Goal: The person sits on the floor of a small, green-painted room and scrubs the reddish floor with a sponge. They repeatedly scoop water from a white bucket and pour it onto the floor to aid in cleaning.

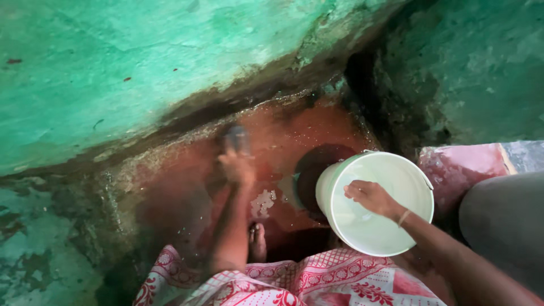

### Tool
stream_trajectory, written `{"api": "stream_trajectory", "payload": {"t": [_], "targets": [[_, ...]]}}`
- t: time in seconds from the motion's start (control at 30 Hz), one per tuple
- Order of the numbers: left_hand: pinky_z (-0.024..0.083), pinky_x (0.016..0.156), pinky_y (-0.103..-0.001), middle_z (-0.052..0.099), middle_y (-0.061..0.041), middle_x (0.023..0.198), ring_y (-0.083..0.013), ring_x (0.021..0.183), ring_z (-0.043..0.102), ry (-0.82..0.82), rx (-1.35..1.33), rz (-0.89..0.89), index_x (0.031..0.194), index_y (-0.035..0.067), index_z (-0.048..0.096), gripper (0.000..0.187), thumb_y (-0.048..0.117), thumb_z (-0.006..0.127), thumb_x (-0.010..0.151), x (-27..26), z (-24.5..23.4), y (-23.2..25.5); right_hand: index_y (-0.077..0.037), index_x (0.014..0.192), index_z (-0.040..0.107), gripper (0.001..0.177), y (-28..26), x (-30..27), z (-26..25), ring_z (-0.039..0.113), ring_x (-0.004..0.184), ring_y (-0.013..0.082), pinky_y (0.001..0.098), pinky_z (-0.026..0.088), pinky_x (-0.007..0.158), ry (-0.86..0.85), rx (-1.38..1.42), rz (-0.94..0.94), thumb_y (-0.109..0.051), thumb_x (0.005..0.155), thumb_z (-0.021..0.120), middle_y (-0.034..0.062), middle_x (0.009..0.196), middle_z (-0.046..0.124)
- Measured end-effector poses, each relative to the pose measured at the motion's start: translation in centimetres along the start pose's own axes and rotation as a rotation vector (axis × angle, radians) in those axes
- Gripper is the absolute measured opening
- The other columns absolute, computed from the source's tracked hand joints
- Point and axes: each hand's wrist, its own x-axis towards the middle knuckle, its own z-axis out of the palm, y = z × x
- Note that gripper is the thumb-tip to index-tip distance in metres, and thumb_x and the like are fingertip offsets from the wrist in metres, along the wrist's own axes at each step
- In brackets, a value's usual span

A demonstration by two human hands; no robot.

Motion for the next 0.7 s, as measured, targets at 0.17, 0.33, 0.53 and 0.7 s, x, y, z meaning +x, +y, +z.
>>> {"api": "stream_trajectory", "payload": {"t": [0.17,0.33,0.53,0.7], "targets": [[0.049,0.095,-0.052,0.035,-0.012,0.164,-0.041,0.126,0.05,-0.419,0.409,1.103,0.107,0.022,0.076,0.022,0.023,0.069,0.087,-8.6,5.5,3.7,0.0,0.111,0.068,0.047,8.3,7.4,-0.1,0.066,0.096,0.0233,0.0393,0.055,0.083,-0.003,0.313,0.515,-0.044,0.103,0.052,0.0097,0.104,0.072],[0.044,0.101,-0.044,0.012,-0.009,0.176,-0.0345,0.133,0.043,-0.54,0.42,1.0,0.15,0.031,0.048,0.076,0.008,0.07,0.081,-9.1,4.1,1.4,0.001,0.114,0.066,0.035,10.5,5.4,-2.3,0.07,0.099,0.0286,0.0442,0.059,0.085,-0.308,1.082,0.001,-0.022,0.096,0.047,0.0135,0.108,0.07],[0.043,0.098,-0.053,0.015,-0.008,0.169,-0.0382,0.125,0.045,-0.407,0.218,0.578,0.158,0.036,0.033,0.092,0.024,0.079,0.079,-4.9,0.1,1.4,0.007,0.13,0.059,0.038,-6.6,-0.5,-1.9,0.067,0.112,0.0316,0.0461,0.056,0.097,-0.461,1.081,-0.015,-0.019,0.106,0.045,0.0191,0.123,0.069],[0.046,0.099,-0.052,0.014,-0.011,0.171,-0.0389,0.131,0.045,-0.298,0.299,0.549,0.161,0.035,0.028,0.096,0.026,0.078,0.079,-5.9,2.8,4.1,-0.009,0.146,0.052,0.06,-17.5,-2.1,-0.5,0.047,0.142,0.027,0.0379,0.044,0.11,-0.304,0.307,-0.328,0.001,0.087,0.054,0.0088,0.151,0.054]]}}
